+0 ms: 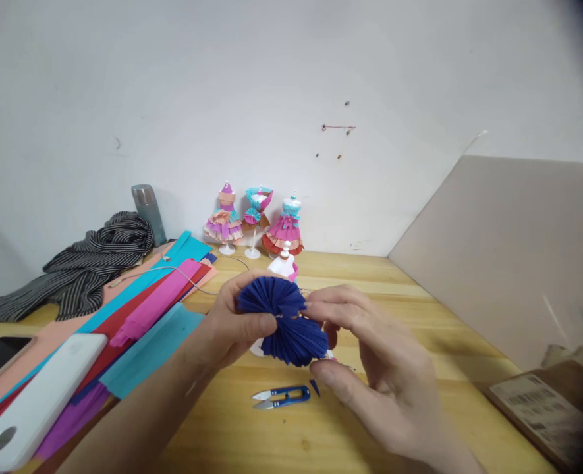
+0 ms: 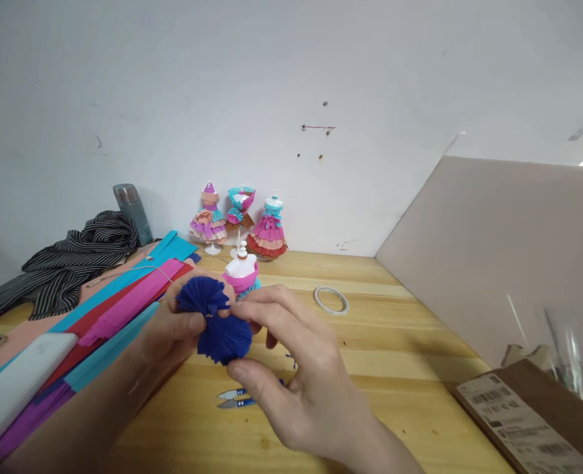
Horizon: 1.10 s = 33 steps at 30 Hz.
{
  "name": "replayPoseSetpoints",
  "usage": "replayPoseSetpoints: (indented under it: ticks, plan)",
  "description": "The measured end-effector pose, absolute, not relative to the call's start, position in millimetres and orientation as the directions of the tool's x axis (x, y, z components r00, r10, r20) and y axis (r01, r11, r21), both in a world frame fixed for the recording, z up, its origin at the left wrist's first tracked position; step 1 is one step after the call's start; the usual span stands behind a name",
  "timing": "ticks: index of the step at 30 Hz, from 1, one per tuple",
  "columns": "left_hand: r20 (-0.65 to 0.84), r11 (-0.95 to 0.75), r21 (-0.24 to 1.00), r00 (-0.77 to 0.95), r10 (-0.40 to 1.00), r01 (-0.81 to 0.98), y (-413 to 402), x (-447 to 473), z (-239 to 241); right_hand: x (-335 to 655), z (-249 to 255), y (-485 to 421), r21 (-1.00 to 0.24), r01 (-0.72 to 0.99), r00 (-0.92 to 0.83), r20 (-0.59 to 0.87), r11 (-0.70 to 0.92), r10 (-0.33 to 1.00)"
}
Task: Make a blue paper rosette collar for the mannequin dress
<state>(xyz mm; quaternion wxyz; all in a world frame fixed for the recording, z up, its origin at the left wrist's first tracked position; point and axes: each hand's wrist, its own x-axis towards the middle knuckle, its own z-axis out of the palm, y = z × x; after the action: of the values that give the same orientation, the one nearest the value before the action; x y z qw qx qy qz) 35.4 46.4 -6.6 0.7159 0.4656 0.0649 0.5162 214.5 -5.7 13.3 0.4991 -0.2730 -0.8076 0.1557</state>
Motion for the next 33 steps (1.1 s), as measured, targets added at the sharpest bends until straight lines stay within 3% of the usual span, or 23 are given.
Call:
replayPoseSetpoints:
  ticks: [13, 22, 33]
  plan:
    - [0.441, -0.124, 0.784, 0.405, 0.801, -0.609, 52.1, 36.7, -5.3, 220.2, 12.8, -9.8, -0.464, 0.333, -0.254, 0.794, 0.821, 0.552]
    - [0.47, -0.131, 0.781, 0.437, 0.767, -0.611, 53.1, 39.0, -9.8, 215.0, 17.6, -3.7, -0.517, 0.518, -0.242, 0.675, 0.682, 0.697]
    - [0.4, -0.048, 0.756, 0.403, 0.823, -0.652, 53.1, 45.9, -11.0, 214.8, 15.7, -0.7, -0.495, 0.407, -0.227, 0.76, 0.768, 0.61]
